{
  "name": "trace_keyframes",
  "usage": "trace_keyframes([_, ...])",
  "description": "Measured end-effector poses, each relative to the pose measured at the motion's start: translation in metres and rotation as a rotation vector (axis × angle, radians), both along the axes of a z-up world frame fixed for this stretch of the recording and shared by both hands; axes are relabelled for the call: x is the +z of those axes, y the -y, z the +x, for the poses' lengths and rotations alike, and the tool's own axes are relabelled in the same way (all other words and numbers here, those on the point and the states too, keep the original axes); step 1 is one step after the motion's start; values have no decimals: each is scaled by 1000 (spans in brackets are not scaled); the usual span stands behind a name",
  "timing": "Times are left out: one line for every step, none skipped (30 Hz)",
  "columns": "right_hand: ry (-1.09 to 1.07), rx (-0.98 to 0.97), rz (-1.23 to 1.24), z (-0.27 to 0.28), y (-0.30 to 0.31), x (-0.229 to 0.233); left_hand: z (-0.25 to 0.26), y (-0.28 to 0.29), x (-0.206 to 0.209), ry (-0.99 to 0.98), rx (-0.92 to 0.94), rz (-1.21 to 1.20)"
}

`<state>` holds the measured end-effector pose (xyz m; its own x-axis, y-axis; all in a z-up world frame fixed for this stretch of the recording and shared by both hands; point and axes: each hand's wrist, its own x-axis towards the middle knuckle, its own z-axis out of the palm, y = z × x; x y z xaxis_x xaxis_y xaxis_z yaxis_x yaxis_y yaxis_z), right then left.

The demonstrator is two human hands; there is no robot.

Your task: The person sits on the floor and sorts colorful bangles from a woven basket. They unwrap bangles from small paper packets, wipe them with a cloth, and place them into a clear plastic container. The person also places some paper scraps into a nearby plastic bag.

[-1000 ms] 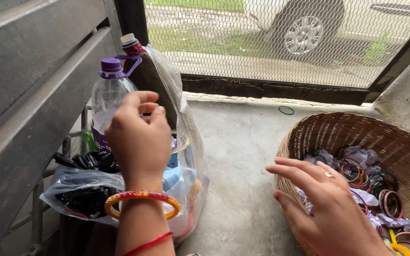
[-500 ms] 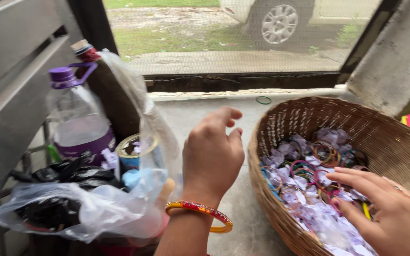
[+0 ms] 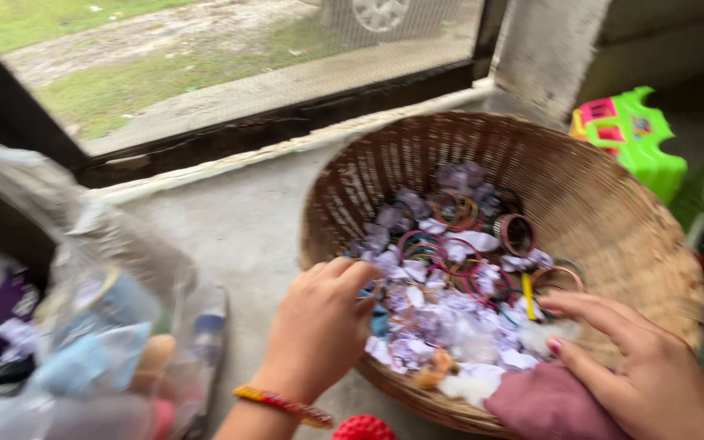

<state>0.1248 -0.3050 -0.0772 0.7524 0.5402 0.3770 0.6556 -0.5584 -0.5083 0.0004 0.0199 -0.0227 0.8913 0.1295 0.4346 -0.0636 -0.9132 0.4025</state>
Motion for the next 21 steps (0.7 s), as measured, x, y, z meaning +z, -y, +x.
trace_keyframes([23,8,16,-3,1,6,1,3,-4,-27,-3,9])
trace_keyframes([53,17,33,-2,1,15,4,6,-5,-46,-5,19])
trace_keyframes([84,26,50,-2,0,25,8,10,-7,-66,-7,29])
trace_keyframes([46,-16,65,-2,-3,33,10,14,-9,-92,-11,28])
trace_keyframes([8,-59,81,-3,-7,40,12,18,-11,-119,-14,26])
trace_keyframes([-30,-98,97,-2,-11,46,15,20,-12,-145,-14,25])
trace_keyframes([-44,-114,95,-1,-15,51,20,22,-14,-171,-18,16])
trace_keyframes([-58,-132,94,0,-16,55,25,24,-15,-197,-23,7])
trace_keyframes([-72,-150,93,3,-17,58,32,27,-17,-222,-28,-2])
trace_keyframes([-65,-148,117,5,-16,61,41,31,-19,-259,-39,4])
trace_keyframes([-57,-146,142,8,-15,63,52,35,-21,-296,-50,11])
trace_keyframes([-52,-143,165,10,-13,65,65,38,-25,-335,-61,17])
trace_keyframes([-50,-146,180,12,-12,67,81,41,-29,-307,-123,38])
trace_keyframes([-50,-149,194,13,-11,68,99,45,-35,-281,-185,57])
trace_keyframes([-50,-152,208,14,-10,68,120,50,-42,-328,-200,59])
trace_keyframes([-51,-150,220,16,-10,69,143,56,-48,-376,-217,62])
trace_keyframes([-51,-147,232,18,-10,70,167,61,-53,-411,-236,98])
trace_keyframes([-50,-148,243,20,-9,71,188,68,-60,-444,-257,134])
trace_keyframes([-66,-152,251,21,-8,71,206,73,-66,-447,-211,100])
trace_keyframes([-81,-156,257,23,-6,72,221,79,-74,-450,-165,64])
trace_keyframes([-96,-160,264,25,-5,72,235,87,-82,-422,-155,101])
